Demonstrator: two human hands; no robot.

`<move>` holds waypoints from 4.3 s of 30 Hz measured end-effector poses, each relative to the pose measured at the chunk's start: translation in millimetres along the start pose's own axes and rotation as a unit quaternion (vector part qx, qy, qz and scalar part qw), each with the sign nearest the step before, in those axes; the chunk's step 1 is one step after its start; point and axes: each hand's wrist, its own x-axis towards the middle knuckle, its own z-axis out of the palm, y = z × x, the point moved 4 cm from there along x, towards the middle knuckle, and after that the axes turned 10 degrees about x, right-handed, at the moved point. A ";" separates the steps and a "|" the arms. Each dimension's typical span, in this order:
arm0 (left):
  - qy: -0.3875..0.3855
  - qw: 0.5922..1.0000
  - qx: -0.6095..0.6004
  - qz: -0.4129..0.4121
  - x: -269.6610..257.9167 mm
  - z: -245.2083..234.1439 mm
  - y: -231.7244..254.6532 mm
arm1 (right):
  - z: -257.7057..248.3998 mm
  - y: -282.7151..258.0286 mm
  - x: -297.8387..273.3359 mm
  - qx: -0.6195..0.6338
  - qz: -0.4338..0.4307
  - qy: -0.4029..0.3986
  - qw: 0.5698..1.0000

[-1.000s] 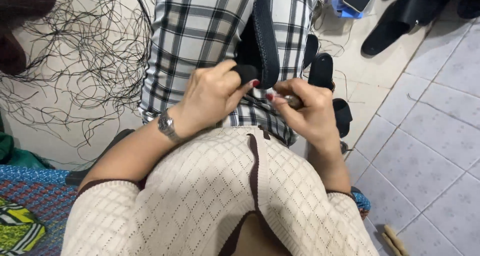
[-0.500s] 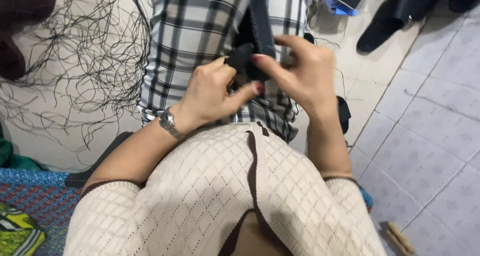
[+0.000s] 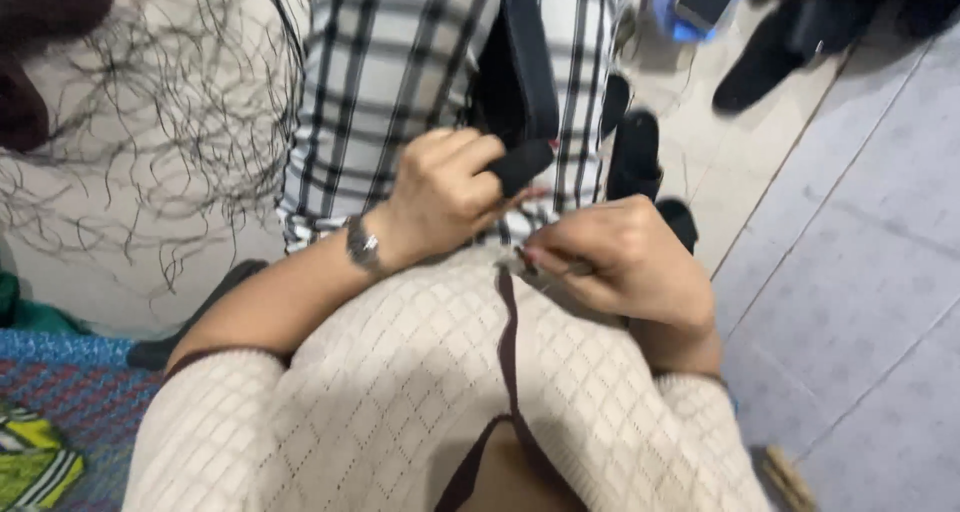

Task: Hand-sewing the sole of a black shoe using a needle and thread.

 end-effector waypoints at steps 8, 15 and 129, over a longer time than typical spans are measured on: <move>-0.052 0.941 0.114 -0.314 -60.4 -115.5 -180.2 | -32.8 32.1 -18.3 -0.360 -0.010 -0.080 0.930; -0.171 0.869 0.257 -0.387 -26.0 -84.9 -97.4 | -26.5 22.6 -8.8 -0.439 0.028 -0.086 0.894; -0.126 0.362 -0.762 -0.522 -12.8 39.8 -20.7 | 36.1 120.7 -10.2 0.188 0.096 0.195 0.958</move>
